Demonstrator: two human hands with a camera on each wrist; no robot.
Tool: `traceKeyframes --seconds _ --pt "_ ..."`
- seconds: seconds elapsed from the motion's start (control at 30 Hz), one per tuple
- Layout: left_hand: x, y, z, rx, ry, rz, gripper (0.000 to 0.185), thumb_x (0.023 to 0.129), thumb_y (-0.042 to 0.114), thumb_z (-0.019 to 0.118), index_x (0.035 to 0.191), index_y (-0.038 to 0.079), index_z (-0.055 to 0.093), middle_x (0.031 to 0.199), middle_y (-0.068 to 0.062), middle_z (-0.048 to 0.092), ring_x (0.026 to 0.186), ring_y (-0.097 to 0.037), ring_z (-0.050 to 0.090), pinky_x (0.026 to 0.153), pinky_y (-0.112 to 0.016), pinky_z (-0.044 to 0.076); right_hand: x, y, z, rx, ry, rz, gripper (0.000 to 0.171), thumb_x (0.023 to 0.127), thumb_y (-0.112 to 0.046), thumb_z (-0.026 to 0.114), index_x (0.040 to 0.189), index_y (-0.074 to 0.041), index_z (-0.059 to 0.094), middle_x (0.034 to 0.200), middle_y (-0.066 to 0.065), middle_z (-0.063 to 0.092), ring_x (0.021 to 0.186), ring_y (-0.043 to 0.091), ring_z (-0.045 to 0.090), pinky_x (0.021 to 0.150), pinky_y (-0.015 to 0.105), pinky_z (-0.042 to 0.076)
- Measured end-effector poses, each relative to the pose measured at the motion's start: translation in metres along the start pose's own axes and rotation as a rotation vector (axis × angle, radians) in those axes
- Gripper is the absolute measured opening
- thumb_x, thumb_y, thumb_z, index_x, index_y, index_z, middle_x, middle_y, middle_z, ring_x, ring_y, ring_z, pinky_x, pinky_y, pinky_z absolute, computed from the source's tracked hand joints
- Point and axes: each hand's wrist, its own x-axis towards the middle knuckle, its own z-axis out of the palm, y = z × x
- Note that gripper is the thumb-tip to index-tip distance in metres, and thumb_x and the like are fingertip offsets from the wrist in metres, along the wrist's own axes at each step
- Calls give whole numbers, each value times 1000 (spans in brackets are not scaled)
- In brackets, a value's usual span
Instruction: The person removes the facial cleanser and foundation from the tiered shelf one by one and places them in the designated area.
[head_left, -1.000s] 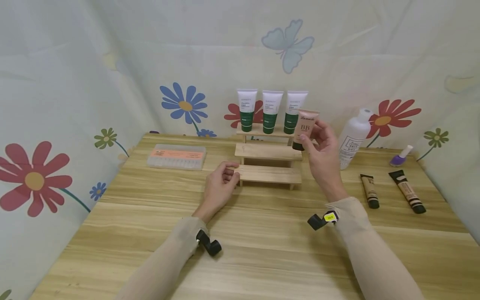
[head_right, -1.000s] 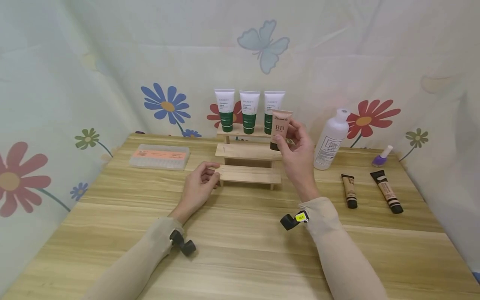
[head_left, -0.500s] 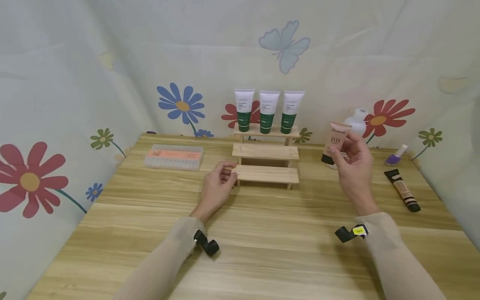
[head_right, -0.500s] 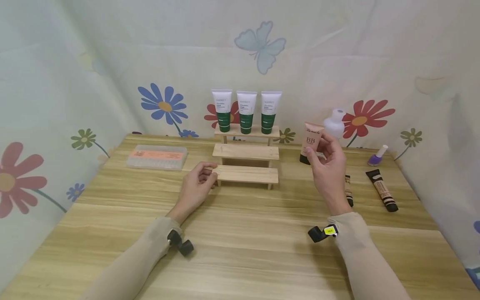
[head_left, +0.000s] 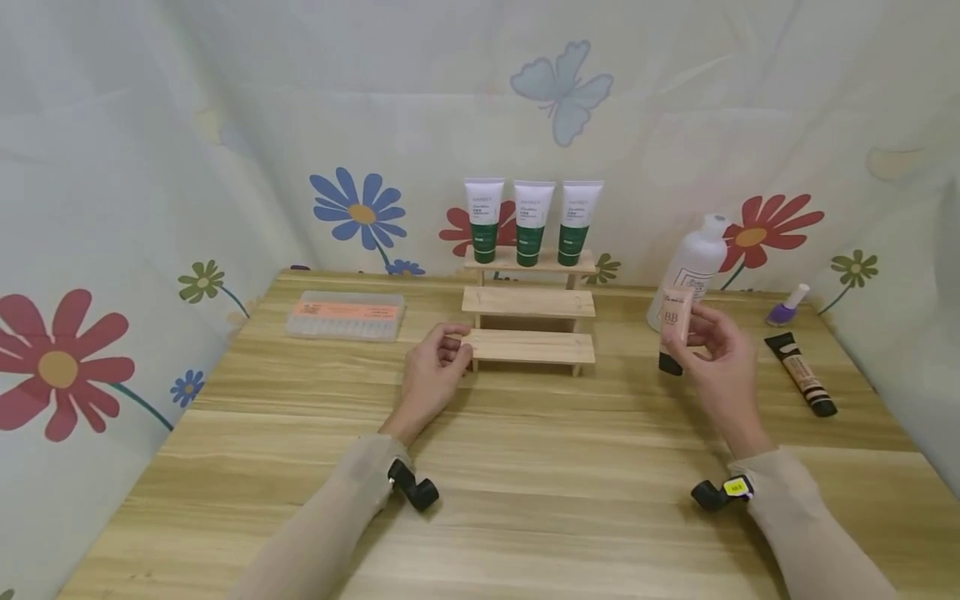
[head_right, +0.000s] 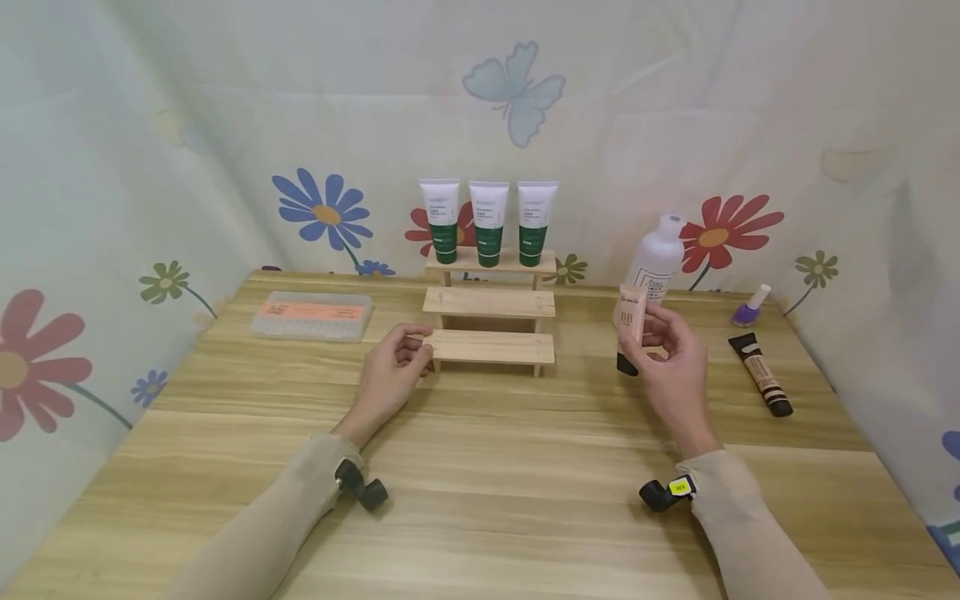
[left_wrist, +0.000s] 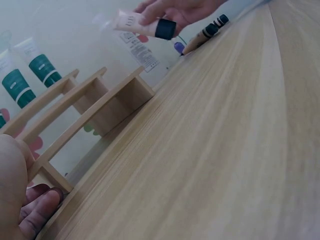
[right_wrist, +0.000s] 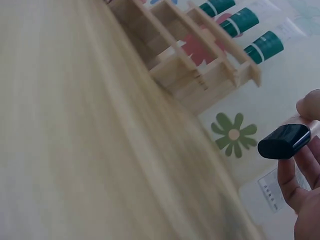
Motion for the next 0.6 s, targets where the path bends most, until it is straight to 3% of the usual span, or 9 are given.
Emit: traceKeyframes --seconds 0.23,0.6 --pt "-2 2 0 6 3 -14 24 109 19 70 132 16 74 104 -7 77 85 -20 73 74 -26 60 -8 19 2 -56 -11 -1 51 100 -11 85 147 -1 68 112 0 68 87 5 66 76 10 55" --pt "-1 3 0 -12 4 -9 24 109 17 70 132 14 73 104 -8 77 85 -20 73 74 -25 60 -9 31 5 -115 -46 11 50 99 -14 86 144 3 69 107 11 71 88 2 65 77 9 53"
